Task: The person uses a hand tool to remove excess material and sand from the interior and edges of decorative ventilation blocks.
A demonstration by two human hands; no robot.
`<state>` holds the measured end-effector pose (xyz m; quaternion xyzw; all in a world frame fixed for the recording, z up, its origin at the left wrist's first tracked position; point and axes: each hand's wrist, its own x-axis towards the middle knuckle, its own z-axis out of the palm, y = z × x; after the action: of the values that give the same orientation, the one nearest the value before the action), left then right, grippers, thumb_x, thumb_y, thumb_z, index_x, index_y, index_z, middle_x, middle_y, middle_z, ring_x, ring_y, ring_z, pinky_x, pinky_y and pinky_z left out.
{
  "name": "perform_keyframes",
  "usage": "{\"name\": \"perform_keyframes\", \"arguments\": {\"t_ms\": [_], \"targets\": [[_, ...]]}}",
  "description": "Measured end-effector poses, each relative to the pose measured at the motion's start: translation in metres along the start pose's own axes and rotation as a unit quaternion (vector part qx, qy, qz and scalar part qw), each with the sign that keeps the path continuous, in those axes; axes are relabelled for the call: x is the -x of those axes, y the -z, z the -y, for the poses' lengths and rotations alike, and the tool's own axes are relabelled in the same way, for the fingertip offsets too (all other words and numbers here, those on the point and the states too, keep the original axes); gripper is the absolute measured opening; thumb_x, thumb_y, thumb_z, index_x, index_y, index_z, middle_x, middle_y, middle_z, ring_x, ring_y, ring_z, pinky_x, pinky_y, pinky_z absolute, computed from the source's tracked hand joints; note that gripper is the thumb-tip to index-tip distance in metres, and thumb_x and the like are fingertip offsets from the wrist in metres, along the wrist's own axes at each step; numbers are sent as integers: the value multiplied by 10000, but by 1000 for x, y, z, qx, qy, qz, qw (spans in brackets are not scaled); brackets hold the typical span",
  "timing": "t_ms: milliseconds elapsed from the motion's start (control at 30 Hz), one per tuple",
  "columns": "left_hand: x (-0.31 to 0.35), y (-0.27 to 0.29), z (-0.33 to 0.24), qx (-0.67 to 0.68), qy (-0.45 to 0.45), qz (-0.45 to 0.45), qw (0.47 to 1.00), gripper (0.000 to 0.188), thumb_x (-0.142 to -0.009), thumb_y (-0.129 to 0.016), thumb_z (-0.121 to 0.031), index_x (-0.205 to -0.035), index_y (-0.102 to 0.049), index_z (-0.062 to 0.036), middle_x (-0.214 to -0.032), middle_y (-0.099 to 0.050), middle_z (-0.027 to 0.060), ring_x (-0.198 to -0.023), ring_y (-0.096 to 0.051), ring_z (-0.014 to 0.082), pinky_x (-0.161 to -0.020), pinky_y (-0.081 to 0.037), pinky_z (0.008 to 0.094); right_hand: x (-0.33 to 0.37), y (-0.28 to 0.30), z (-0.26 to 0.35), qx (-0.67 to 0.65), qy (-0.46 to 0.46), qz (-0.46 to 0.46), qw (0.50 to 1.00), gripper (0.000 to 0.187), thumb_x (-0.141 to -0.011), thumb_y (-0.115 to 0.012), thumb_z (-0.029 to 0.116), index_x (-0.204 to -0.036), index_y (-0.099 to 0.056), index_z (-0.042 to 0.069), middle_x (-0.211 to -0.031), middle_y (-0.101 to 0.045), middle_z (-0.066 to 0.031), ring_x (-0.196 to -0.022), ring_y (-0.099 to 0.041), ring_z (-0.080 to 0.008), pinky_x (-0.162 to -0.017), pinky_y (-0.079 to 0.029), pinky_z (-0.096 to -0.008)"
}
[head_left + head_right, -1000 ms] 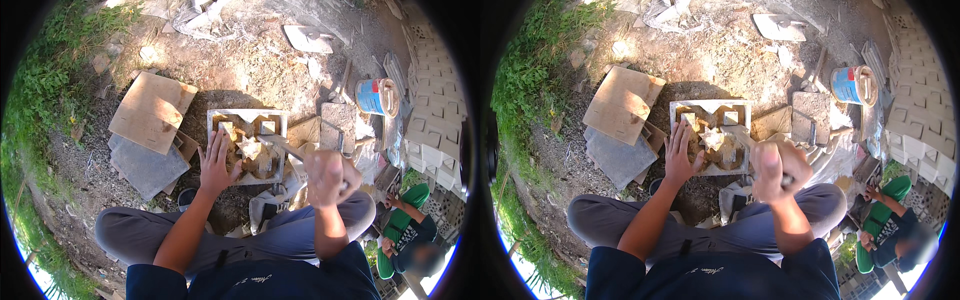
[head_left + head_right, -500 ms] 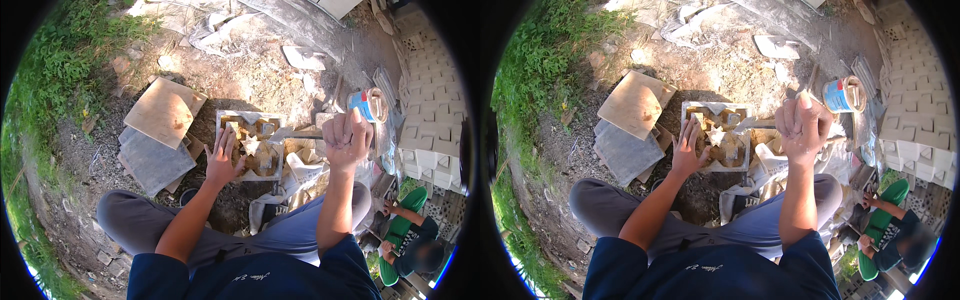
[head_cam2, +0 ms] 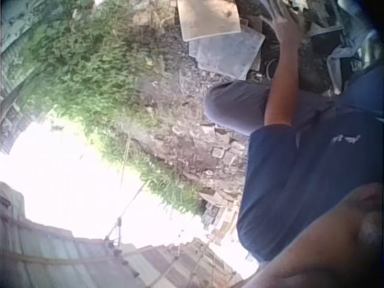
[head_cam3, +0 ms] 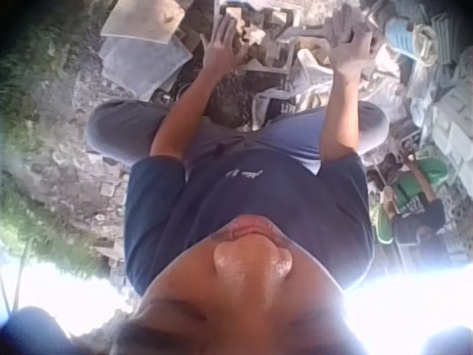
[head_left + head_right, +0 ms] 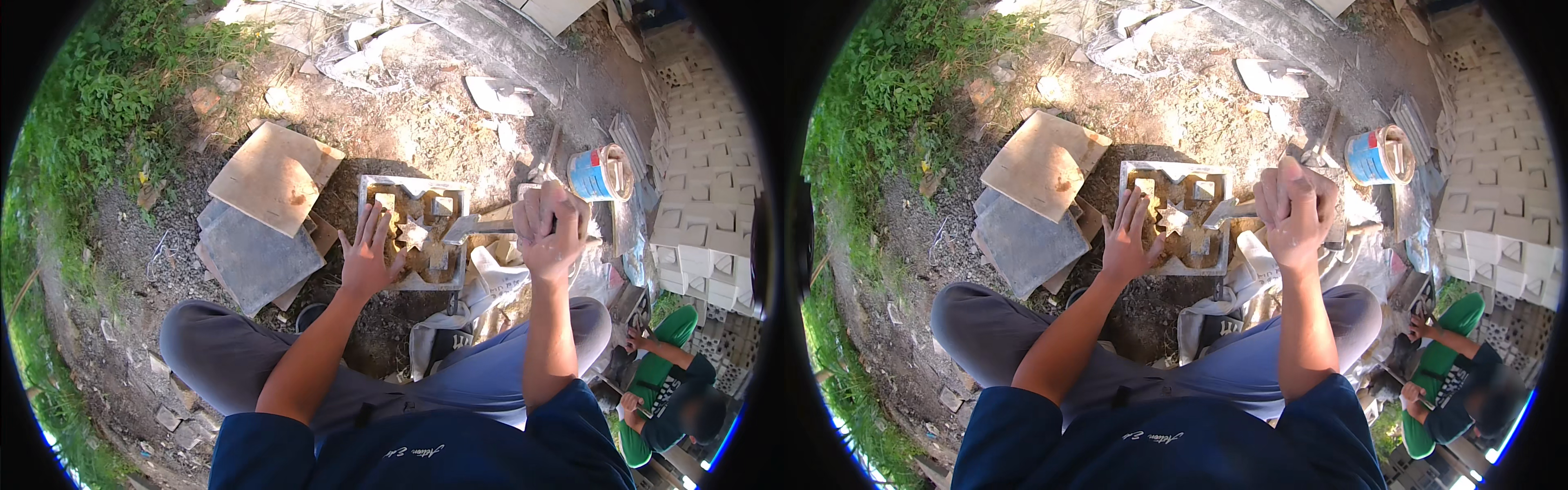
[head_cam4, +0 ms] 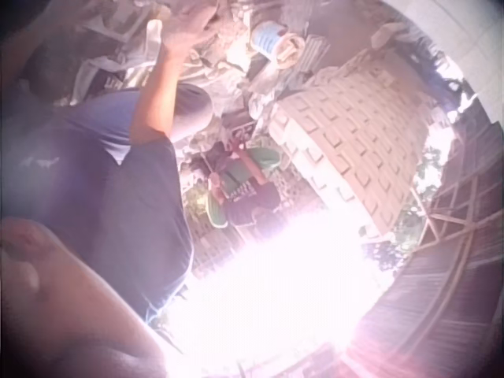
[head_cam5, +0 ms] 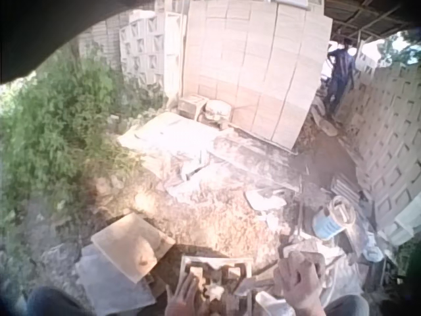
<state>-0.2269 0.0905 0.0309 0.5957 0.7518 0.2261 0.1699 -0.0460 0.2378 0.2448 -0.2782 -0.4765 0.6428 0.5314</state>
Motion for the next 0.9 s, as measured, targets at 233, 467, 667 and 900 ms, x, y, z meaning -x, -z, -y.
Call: {"name": "perform_keyframes", "arguments": {"t_ms": [233,467,667,900], "targets": [[9,-1,5,6,-3,-4,1000,820,-922,-726,-374,-1607,-334,-152,-1728,-216,77,-1608,-175,320,-1141,-261,784,-5,6,-13,-24,0,-38,999,484,-1081,-496,173,-616,-377,107,-548,-311,28,-474,-275,-83,-417,-217,-268],[-1,-1,5,-3,-12,-14,1000,815,-923,-707,-407,-1607,-350,-145,-1727,-227,76,-1609,-185,296,-1124,-272,800,2,7,-26,-24,39,-4,999,407,-1084,-506,148,-685,-439,102,-580,-340,26,-506,-293,-81,-432,-221,-269],[-4,-3,5,-4,-2,-4,1000,817,-916,-715,-407,-1604,-357,-149,-1728,-220,82,-1611,-172,301,-1127,-258,808,-3,8,-2,-26,51,-25,998,499,-1097,-515,164,-615,-408,94,-529,-321,32,-451,-251,-82,-429,-221,-285],[1,-3,8,-9,-7,-3,1000,802,-927,-699,-425,-1600,-365,-145,-1729,-215,90,-1613,-161,299,-1131,-249,808,2,-1,-5,33,82,-5,996,525,-1122,-503,213,-637,-335,104,-535,-337,30,-458,-240,-65,-425,-199,-293]]}}
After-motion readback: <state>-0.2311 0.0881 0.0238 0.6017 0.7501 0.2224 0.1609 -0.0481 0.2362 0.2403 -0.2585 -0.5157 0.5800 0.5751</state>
